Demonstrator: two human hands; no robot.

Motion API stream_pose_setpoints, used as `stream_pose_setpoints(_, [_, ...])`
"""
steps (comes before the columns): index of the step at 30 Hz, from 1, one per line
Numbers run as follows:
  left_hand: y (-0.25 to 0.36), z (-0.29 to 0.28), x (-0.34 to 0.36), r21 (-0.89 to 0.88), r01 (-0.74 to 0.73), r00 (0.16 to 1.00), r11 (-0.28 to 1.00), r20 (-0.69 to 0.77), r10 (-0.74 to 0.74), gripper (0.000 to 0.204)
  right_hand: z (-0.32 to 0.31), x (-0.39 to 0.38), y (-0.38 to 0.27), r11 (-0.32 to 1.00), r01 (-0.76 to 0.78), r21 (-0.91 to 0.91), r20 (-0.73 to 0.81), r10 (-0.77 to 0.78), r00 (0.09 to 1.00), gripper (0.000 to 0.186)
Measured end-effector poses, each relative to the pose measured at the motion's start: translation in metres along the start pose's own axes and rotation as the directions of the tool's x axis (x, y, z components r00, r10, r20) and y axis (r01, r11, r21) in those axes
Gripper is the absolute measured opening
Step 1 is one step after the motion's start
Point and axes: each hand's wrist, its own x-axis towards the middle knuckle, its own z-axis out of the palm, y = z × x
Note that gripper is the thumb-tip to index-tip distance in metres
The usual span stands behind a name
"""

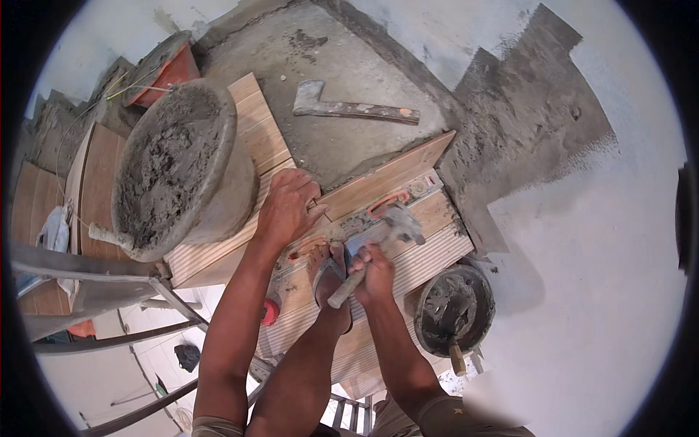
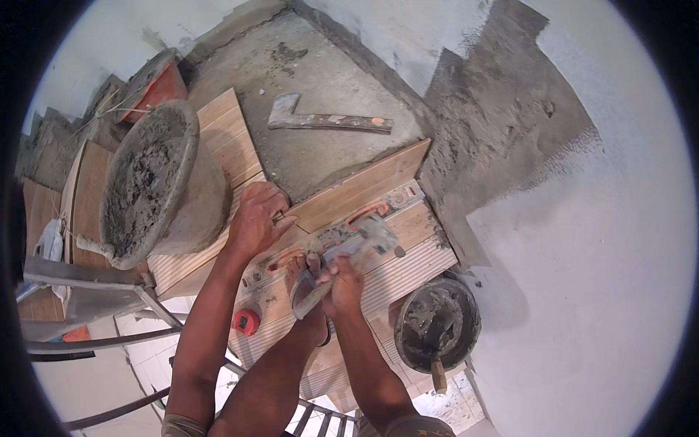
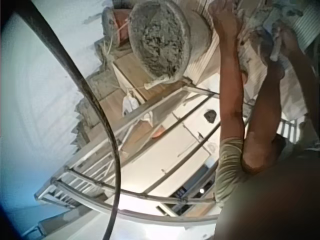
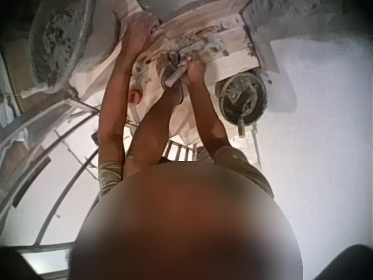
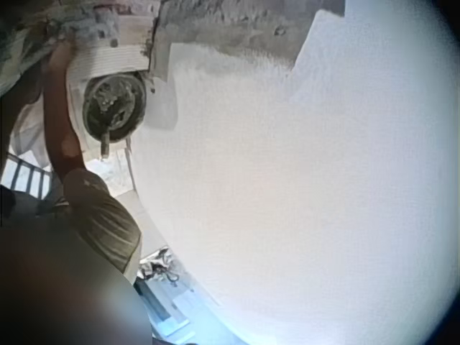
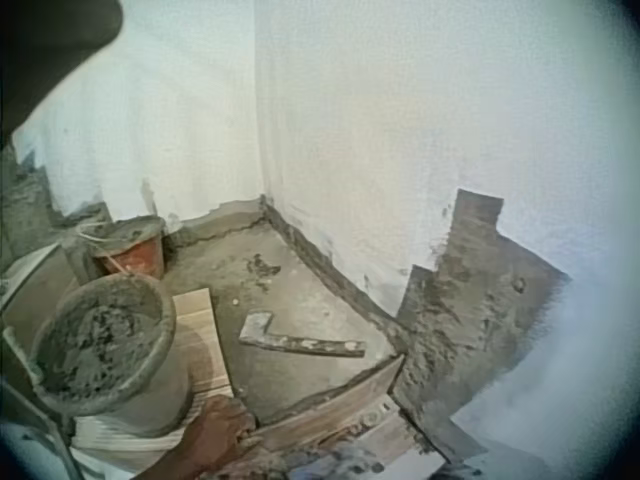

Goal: The recorder is measuring and cutting tiles, then applying cement to the stairs and placing tiles on them.

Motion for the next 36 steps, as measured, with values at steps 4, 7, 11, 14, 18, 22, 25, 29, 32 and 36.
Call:
stream_pose_setpoints(4, [0.003, 0.005, 0.002, -0.005, 0.007, 1.0, 1.0, -0.013, -0.007, 0.028, 0.004, 0.005, 0.007, 0.995, -0.096, -0.041, 0.123, 0.1, 0.987, 0.01])
stream_pose_setpoints(7, [0.007, 0.0, 0.004, 0.011, -0.005, 1.0, 1.0, -0.01, 0.005, 0.027, 0.005, 0.008, 0.013, 0.995, -0.067, -0.068, 0.151, 0.076, 0.986, 0.011])
stream_pose_setpoints(11, [0.003, -0.001, 0.003, 0.004, -0.028, 0.999, 1.0, -0.039, 0.028, 0.027, 0.003, 0.015, 0.009, 0.997, -0.043, -0.063, 0.166, 0.053, 0.985, 0.011])
stream_pose_setpoints(14, [0.007, 0.001, 0.003, -0.009, -0.037, 0.998, 0.999, -0.059, 0.036, 0.027, 0.004, 0.017, 0.005, 0.999, -0.041, -0.019, 0.115, 0.043, 0.992, 0.012])
stream_pose_setpoints(18, [0.007, 0.002, 0.004, -0.01, -0.034, 0.998, 0.999, -0.048, 0.033, 0.027, 0.005, 0.022, 0.002, 0.994, -0.031, -0.108, 0.12, 0.044, 0.992, 0.014])
stream_pose_setpoints(22, [0.005, 0.001, 0.002, 0.011, -0.054, 0.995, 0.998, -0.084, 0.055, 0.028, 0.003, 0.023, 0.0, 0.989, -0.066, -0.13, 0.102, 0.079, 0.992, 0.013])
stream_pose_setpoints(25, [0.004, -0.002, 0.004, 0.015, -0.042, 0.998, 0.999, -0.037, 0.043, 0.028, -0.002, 0.02, -0.007, 0.99, -0.06, -0.125, 0.143, 0.078, 0.987, 0.008])
stream_pose_setpoints(29, [0.005, 0.003, 0.001, 0.03, 0.039, 0.999, 0.999, 0.028, -0.04, 0.031, -0.005, 0.021, -0.004, 0.99, -0.038, -0.137, 0.1, 0.052, 0.994, 0.006])
stream_pose_setpoints(32, [0.003, 0.003, 0.0, 0.018, 0.026, 1.0, 1.0, 0.004, -0.026, 0.031, -0.007, 0.025, -0.004, 0.99, -0.055, -0.132, 0.143, 0.074, 0.987, 0.006])
stream_pose_setpoints(36, [0.003, 0.001, 0.0, 0.032, 0.05, 0.998, 0.998, 0.024, -0.05, 0.031, -0.011, 0.027, -0.001, 0.982, -0.115, -0.147, 0.128, 0.134, 0.983, 0.007])
